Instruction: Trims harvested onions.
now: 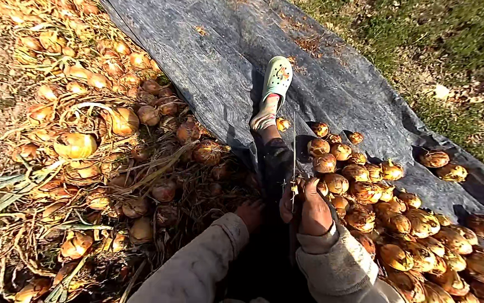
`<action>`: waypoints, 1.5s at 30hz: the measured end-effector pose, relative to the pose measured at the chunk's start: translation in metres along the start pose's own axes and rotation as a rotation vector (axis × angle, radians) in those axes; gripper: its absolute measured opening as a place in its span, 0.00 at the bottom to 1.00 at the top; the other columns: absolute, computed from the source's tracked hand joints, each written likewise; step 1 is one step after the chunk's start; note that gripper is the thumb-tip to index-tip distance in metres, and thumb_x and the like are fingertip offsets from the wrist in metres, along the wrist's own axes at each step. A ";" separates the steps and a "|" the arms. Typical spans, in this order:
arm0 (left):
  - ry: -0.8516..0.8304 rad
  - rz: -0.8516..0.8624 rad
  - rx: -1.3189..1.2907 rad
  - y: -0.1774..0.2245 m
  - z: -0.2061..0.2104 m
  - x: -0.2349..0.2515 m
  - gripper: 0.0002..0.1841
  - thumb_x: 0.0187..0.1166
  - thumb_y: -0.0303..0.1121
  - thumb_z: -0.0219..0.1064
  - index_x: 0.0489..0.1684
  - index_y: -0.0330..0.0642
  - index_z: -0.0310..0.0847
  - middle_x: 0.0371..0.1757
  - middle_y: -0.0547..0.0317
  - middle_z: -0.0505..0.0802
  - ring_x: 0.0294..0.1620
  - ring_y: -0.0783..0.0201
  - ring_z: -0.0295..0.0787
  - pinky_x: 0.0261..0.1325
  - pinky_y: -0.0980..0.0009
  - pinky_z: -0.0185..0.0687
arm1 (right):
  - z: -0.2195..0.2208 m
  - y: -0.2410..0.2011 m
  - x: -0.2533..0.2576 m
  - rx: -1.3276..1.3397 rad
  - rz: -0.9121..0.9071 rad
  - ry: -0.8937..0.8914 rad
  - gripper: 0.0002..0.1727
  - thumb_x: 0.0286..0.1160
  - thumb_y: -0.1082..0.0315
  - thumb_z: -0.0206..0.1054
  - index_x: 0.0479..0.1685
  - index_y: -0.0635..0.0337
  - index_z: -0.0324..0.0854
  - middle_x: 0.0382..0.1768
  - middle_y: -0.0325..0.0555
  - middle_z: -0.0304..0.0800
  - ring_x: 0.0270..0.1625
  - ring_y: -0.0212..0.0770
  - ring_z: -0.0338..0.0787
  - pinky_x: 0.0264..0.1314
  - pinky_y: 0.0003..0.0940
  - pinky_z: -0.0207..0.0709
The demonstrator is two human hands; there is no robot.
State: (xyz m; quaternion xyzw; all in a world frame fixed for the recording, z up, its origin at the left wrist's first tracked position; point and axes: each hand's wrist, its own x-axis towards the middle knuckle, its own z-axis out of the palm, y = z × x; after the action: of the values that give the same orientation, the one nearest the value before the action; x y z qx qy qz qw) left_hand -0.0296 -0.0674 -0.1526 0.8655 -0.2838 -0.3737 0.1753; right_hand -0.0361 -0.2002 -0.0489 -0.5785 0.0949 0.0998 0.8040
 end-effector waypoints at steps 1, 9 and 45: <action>-0.056 -0.023 -0.003 0.005 -0.001 0.008 0.24 0.85 0.22 0.58 0.80 0.25 0.69 0.93 0.39 0.62 0.95 0.39 0.49 0.91 0.39 0.48 | 0.001 0.003 -0.001 0.040 0.048 -0.017 0.34 0.92 0.44 0.24 0.32 0.52 0.71 0.11 0.32 0.73 0.09 0.27 0.73 0.13 0.20 0.72; 0.087 -0.079 0.004 -0.012 0.008 0.010 0.29 0.79 0.30 0.69 0.83 0.47 0.73 0.81 0.33 0.76 0.82 0.32 0.70 0.80 0.31 0.60 | -0.007 0.013 0.014 0.156 0.127 -0.024 0.36 0.93 0.43 0.24 0.29 0.54 0.72 0.10 0.33 0.73 0.08 0.27 0.73 0.12 0.19 0.71; 0.950 -0.097 -0.674 -0.020 0.039 -0.208 0.53 0.32 0.54 0.90 0.67 0.32 0.82 0.64 0.43 0.90 0.64 0.59 0.88 0.69 0.64 0.84 | 0.054 0.053 -0.036 -0.678 0.155 -0.705 0.20 0.80 0.48 0.63 0.46 0.59 0.78 0.25 0.29 0.76 0.23 0.22 0.74 0.29 0.23 0.73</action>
State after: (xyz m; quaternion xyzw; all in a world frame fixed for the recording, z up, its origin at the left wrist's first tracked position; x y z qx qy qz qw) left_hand -0.1679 0.0738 -0.0753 0.8466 0.0007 -0.0217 0.5318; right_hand -0.0828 -0.1346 -0.0709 -0.7296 -0.1782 0.3741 0.5441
